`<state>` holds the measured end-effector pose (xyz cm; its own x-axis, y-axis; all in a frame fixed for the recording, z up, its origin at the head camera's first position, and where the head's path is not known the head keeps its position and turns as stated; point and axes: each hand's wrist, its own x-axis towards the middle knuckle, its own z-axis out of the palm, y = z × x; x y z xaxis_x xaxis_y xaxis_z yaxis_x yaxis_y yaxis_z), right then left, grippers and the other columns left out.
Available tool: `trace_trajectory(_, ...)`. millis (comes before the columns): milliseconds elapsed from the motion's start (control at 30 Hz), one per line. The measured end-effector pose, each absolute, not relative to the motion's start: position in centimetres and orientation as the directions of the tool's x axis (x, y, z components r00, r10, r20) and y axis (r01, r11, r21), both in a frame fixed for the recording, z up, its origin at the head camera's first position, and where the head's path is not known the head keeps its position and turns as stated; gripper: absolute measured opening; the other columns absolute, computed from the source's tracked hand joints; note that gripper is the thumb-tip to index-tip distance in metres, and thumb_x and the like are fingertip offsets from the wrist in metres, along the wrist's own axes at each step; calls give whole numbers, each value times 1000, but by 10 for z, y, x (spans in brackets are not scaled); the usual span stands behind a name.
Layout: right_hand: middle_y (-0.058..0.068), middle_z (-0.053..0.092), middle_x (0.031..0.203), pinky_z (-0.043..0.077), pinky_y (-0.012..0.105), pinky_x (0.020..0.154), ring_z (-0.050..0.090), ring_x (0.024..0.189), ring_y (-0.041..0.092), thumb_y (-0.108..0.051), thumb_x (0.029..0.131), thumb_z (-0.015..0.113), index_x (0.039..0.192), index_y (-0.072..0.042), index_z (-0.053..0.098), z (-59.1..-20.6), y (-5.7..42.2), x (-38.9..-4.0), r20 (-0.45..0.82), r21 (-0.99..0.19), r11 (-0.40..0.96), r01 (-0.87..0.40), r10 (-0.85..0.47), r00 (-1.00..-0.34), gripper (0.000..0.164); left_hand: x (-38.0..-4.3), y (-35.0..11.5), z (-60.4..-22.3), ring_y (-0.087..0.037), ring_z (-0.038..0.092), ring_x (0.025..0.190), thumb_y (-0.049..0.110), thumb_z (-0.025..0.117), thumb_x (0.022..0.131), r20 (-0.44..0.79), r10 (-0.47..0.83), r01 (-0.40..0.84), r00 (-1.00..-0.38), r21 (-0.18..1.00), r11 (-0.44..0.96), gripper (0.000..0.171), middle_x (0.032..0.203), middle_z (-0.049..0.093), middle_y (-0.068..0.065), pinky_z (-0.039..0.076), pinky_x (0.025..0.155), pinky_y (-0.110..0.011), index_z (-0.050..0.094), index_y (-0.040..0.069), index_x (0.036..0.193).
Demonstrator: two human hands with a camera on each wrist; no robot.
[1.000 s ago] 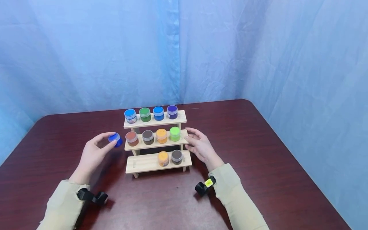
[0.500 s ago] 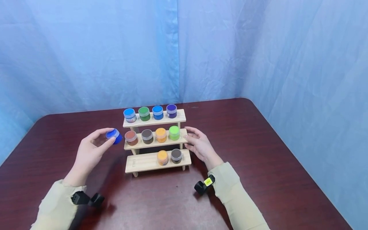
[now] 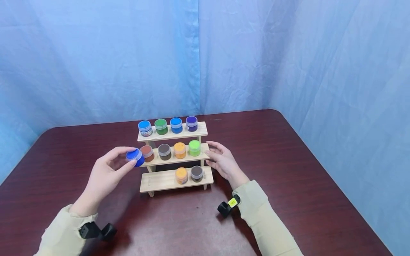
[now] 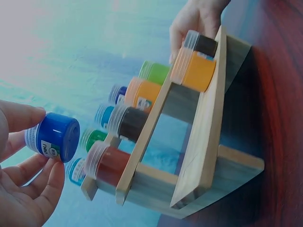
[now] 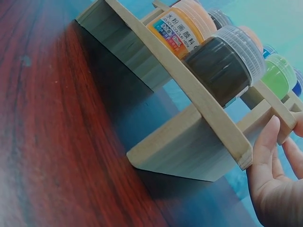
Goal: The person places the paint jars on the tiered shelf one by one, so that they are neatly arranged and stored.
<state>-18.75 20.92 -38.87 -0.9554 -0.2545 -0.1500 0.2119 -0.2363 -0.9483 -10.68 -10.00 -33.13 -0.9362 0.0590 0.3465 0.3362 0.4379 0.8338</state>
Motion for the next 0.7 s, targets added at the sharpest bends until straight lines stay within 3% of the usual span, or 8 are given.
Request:
trace_trajectory(400,-4,55,96,49,16,66,57,75,3,-1,97,42,145,1,26,-388,209,-188,-150,-951,-226,209,-251,-956,50,-105,-88,-341,-19,61,97,8,71,84,312,154,348,-938,824,447,33,112,63,-7,53,82,-19,64,8,116)
trace_trajectory(700,-5,55,95,50,16,67,57,76,3,-1,98,43,145,1,27,-390,210,-188,-147,-955,-216,202,-248,-958,50,-108,-75,-350,-23,63,95,6,72,83,303,239,379,-923,827,415,32,110,64,-10,57,82,-36,64,5,114)
